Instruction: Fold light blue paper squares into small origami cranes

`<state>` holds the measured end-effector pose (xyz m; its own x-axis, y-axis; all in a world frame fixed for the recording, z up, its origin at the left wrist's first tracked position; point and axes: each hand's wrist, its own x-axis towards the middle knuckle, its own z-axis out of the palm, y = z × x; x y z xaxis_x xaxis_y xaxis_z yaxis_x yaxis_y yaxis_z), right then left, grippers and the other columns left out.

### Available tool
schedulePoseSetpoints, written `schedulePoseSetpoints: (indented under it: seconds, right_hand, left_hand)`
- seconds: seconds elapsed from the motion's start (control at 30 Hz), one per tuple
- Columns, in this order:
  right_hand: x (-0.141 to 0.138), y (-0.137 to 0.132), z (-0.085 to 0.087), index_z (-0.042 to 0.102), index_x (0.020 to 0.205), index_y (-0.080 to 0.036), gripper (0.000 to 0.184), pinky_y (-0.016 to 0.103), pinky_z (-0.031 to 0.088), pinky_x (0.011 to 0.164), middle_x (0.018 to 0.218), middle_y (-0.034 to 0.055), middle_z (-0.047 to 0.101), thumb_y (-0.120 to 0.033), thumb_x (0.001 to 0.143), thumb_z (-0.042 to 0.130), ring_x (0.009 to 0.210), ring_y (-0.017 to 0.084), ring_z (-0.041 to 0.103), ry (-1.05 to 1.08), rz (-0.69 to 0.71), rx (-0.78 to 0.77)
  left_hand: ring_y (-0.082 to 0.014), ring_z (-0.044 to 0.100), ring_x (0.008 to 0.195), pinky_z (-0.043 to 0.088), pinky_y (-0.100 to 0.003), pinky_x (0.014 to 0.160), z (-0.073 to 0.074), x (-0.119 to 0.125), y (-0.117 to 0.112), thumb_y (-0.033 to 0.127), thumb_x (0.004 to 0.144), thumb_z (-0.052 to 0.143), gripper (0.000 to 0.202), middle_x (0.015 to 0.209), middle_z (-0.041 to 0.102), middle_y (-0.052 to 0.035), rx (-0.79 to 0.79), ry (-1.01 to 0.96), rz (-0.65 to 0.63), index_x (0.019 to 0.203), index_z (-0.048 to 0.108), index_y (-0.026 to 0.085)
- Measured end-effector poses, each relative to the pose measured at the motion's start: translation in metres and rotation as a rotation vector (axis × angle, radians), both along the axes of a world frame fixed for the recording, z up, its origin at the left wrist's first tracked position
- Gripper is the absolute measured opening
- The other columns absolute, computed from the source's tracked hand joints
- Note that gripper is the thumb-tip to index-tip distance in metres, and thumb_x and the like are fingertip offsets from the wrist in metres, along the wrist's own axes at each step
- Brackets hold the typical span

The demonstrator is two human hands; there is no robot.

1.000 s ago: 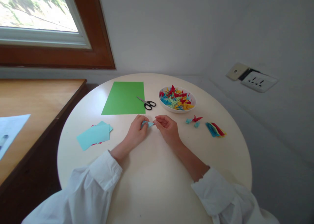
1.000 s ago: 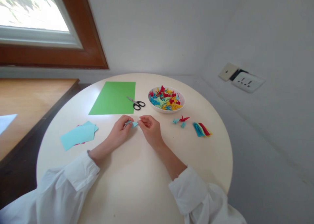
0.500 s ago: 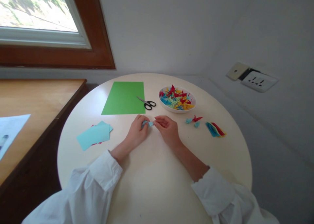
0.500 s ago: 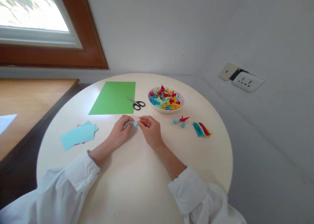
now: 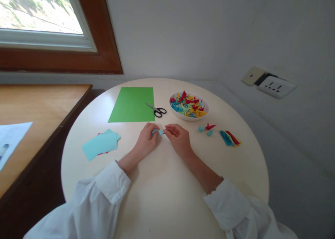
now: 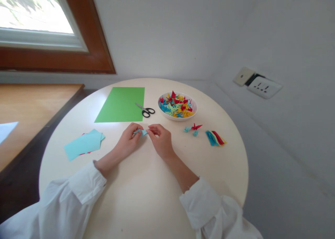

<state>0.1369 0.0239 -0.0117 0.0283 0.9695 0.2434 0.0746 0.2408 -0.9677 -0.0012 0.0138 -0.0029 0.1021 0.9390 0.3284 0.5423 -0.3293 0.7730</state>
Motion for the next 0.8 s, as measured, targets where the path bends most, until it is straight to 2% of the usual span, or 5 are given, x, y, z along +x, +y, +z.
schedulePoseSetpoints:
  seconds: [0.57, 0.8]
  right_hand:
    - [0.0009, 0.0001, 0.0009, 0.061, 0.075, -0.017, 0.014, 0.028, 0.052, 0.067, 0.071, 0.0029, 0.065, -0.029, 0.067, 0.063, 0.066, 0.015, 0.062, -0.039, -0.005, 0.036]
    - [-0.0023, -0.0015, -0.0001, 0.062, 0.084, -0.018, 0.022, 0.029, 0.052, 0.067, 0.073, 0.0032, 0.066, -0.029, 0.065, 0.065, 0.067, 0.016, 0.063, -0.056, 0.020, 0.017]
  left_hand:
    - [-0.0165, 0.050, 0.079, 0.041, -0.030, 0.074, -0.0004, 0.0005, 0.0001, 0.018, 0.078, 0.041, 0.009, 0.081, 0.052, -0.0032, -0.037, -0.015, 0.003, 0.076, 0.050, 0.018]
    - [-0.0162, 0.051, 0.081, 0.042, -0.030, 0.076, -0.0033, 0.0010, 0.0008, 0.015, 0.078, 0.040, 0.011, 0.083, 0.053, -0.0033, -0.020, -0.014, -0.010, 0.079, 0.051, 0.018]
